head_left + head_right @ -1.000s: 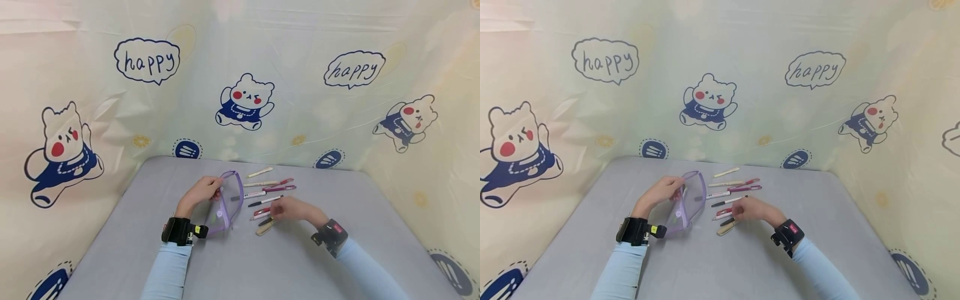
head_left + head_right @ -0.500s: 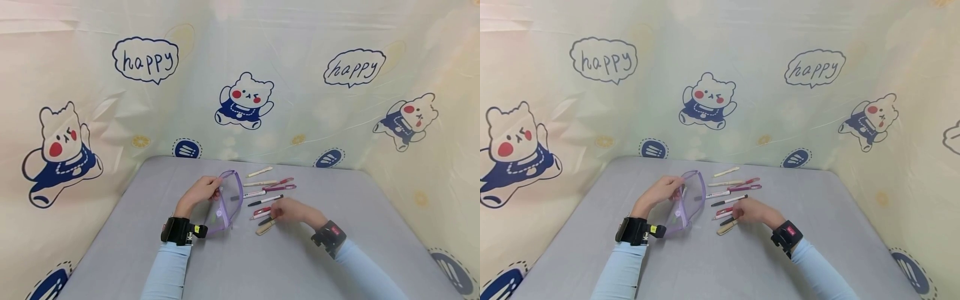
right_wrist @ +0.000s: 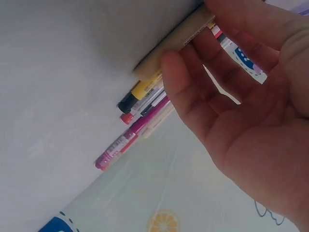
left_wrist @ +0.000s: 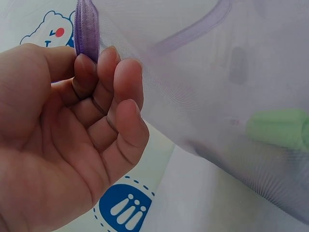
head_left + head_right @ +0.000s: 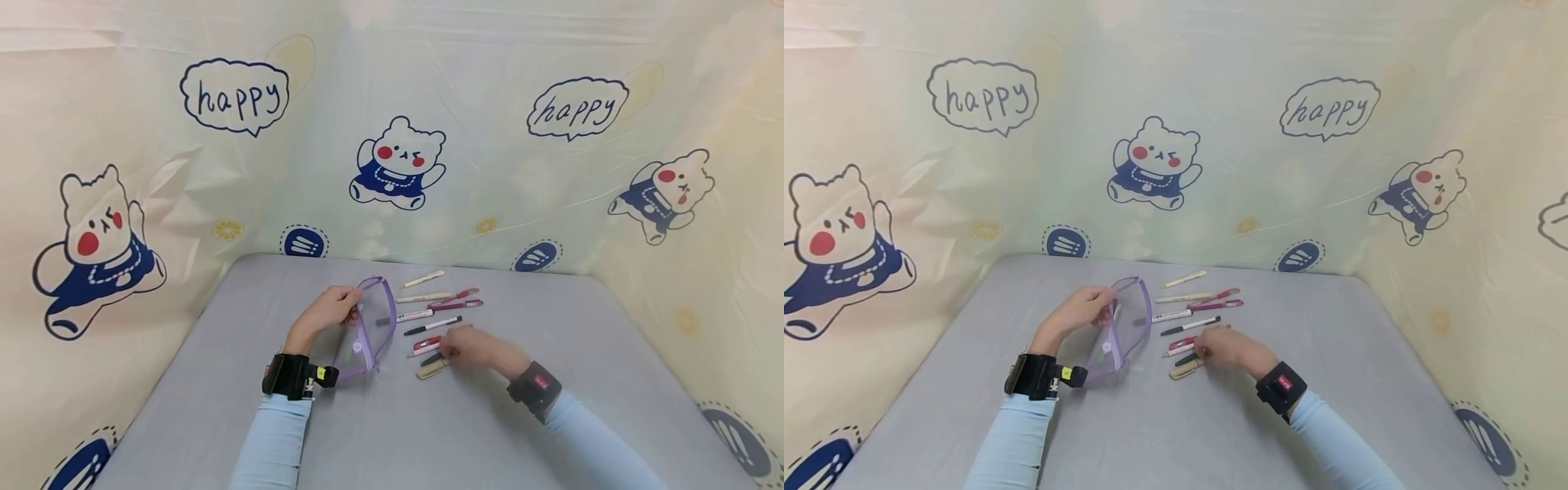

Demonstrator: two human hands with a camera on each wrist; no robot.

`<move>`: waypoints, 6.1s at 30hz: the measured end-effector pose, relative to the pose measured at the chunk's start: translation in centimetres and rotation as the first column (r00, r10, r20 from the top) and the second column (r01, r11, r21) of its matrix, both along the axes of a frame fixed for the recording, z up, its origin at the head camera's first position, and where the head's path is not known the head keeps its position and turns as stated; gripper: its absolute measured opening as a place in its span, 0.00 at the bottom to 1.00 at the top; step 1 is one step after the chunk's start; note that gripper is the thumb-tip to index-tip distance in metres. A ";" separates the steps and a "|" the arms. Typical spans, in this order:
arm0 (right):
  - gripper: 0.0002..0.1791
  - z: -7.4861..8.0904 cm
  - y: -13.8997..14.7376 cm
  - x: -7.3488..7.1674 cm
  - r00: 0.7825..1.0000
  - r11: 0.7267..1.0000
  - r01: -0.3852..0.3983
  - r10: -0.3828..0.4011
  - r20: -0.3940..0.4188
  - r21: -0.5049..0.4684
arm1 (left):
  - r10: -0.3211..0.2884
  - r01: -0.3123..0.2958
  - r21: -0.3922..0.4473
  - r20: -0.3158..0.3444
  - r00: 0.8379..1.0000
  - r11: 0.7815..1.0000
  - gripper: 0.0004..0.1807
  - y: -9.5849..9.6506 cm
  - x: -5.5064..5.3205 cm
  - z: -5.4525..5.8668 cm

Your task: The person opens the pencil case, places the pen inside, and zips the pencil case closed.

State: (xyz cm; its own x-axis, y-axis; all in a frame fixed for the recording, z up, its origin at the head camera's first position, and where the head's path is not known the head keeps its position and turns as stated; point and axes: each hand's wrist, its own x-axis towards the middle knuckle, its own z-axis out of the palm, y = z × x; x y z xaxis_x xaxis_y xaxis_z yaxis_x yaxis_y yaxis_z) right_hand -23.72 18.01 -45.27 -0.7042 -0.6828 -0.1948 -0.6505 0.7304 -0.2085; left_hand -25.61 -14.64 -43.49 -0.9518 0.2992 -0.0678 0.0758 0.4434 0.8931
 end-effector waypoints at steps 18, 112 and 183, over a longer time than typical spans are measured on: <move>0.06 0.0 0.4 0.0 0.998 0.999 0.039 -0.039 0.042 0.004 | -0.014 0.014 0.005 -0.013 1.000 1.000 0.22 0.2 -0.1 -0.2; 0.11 1.9 -1.4 -4.4 0.837 0.730 0.494 -0.253 0.484 -0.473 | -0.027 0.027 0.027 -0.008 1.000 0.999 0.21 0.3 -0.5 -0.6; 0.18 1.6 -6.9 -1.8 0.681 0.604 0.573 0.023 0.732 -0.553 | -0.033 0.034 0.043 -0.008 0.999 0.999 0.21 0.2 -0.3 -0.3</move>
State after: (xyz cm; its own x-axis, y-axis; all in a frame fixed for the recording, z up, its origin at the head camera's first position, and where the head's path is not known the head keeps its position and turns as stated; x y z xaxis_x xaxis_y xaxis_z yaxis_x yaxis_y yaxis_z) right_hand -25.55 11.13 -43.63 -0.7828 -0.5839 -0.2151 0.0704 0.2603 -0.9629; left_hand -25.94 -14.42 -43.82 -0.9416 0.3335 -0.0474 0.0965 0.4020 0.9105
